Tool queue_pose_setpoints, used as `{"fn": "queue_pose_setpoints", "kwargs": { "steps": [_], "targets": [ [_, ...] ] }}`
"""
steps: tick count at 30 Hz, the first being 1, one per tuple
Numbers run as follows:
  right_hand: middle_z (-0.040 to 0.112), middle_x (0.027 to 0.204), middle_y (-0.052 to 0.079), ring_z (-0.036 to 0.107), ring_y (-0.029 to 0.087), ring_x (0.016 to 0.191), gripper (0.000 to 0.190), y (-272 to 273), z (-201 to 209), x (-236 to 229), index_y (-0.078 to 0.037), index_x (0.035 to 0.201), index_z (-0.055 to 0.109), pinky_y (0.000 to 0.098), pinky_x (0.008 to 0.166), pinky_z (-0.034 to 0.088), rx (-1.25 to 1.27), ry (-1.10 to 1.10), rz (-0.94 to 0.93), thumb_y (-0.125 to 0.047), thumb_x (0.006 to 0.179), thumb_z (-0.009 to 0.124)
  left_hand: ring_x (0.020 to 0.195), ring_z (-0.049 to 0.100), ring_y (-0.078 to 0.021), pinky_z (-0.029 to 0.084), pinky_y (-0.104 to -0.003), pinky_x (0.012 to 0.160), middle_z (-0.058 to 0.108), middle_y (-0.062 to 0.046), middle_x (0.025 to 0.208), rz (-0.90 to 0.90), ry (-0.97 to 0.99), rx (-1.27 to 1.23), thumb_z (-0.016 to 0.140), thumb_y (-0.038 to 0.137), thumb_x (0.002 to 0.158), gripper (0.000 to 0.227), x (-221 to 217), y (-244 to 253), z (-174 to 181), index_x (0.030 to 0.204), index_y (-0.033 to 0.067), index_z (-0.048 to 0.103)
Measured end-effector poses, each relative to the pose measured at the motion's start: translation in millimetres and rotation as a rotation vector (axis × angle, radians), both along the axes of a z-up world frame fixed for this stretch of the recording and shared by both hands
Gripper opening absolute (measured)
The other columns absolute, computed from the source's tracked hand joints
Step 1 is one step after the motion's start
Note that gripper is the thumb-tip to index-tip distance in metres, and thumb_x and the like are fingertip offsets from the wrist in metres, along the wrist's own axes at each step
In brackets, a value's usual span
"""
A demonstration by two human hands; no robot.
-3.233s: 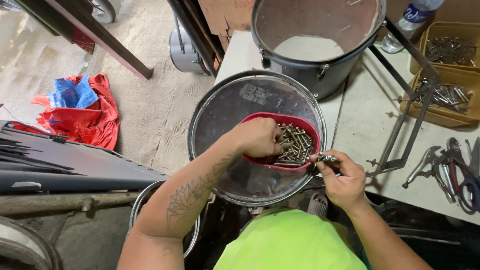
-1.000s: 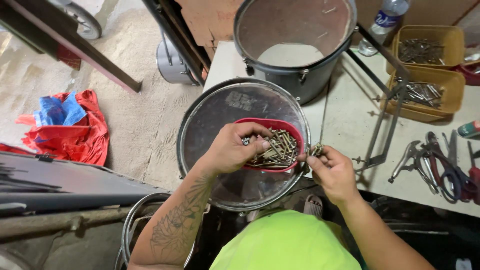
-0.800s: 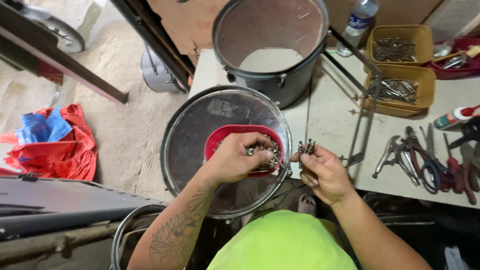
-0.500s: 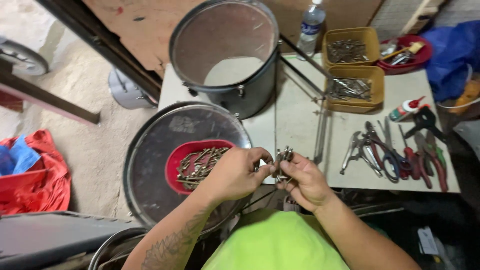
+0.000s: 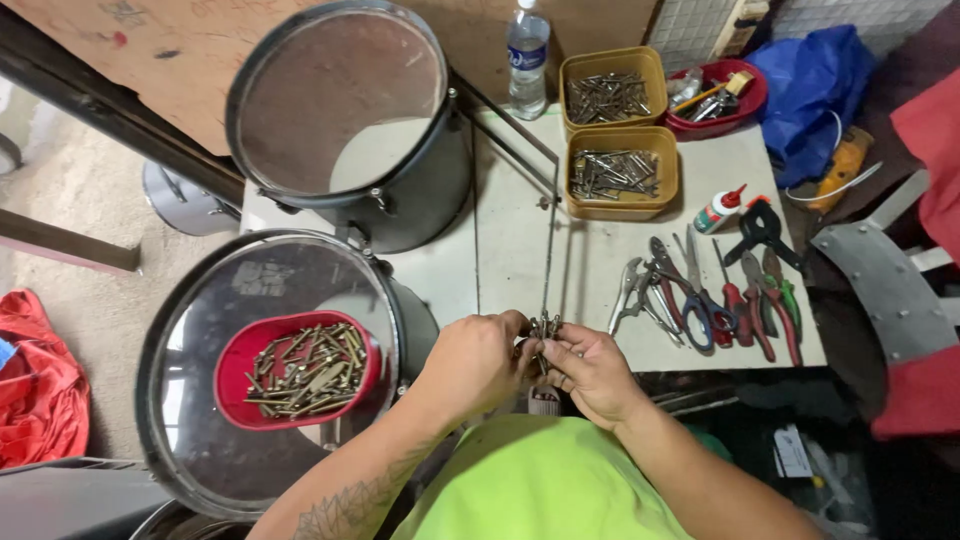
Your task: The person sorts brass-colored fasteners from a red plastic container onto a metal lid, then transfers them back into the container. They also briefly handle a metal rod and place it into a yellow bin.
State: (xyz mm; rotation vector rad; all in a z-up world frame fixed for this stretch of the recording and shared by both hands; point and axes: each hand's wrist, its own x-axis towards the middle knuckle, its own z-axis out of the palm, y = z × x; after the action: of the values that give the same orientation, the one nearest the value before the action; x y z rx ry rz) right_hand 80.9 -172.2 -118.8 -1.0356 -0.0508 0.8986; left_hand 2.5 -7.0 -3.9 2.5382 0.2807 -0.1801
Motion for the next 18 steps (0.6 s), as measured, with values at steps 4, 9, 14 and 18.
{"fn": "queue_pose_setpoints", "kwargs": {
  "steps": [4,9,14,18],
  "targets": [
    [0.076,0.089,0.018,0.075,0.027,0.073,0.018,-25.1,-12.6,18.8,0.004,0.111,0.071,0.0396,0.062,0.067,-0.014,0.023,0.001,0.0,0.093,0.068,0.081,0.076,-0.0371,0.061,-0.051,0.073,0.074,-0.015,0.077,-0.043,-0.005,0.069,0.058,0.036,0.095,0.032,15.1,-21.5,-11.8,0.106,0.0087,0.072],
    [0.075,0.089,0.018,0.074,0.027,0.075,0.021,-53.3,-57.3,55.3,0.003,0.114,0.07,0.0398,0.064,0.066,-0.08,0.031,-0.051,0.0,0.093,0.068,0.084,0.076,-0.0376,0.06,-0.052,0.076,0.075,-0.017,0.081,-0.004,-0.046,0.085,0.057,0.038,0.098,0.037,25.2,-38.0,-16.2,0.113,0.0069,0.069],
    [0.069,0.088,0.012,0.059,0.014,0.067,0.023,-44.4,-86.9,107.9,0.007,0.12,0.064,0.0181,0.049,0.049,-0.354,-0.073,0.041,-0.001,0.099,0.059,0.083,0.076,-0.0398,0.059,-0.052,0.075,0.076,-0.017,0.08,0.093,-0.058,-0.074,0.061,0.038,0.095,0.035,10.5,-35.1,-13.9,0.111,0.0087,0.071],
    [0.074,0.118,0.007,0.048,0.013,0.057,0.035,2.1,-45.1,135.8,-0.014,0.14,0.062,0.0297,0.048,0.037,-1.095,-0.472,0.485,-0.019,0.107,0.053,0.057,0.07,-0.033,0.055,-0.047,0.056,0.074,-0.013,0.068,0.156,-0.128,-0.082,0.064,0.036,0.096,0.028,-8.8,-32.0,-34.7,0.106,0.0104,0.072]
  ]
}}
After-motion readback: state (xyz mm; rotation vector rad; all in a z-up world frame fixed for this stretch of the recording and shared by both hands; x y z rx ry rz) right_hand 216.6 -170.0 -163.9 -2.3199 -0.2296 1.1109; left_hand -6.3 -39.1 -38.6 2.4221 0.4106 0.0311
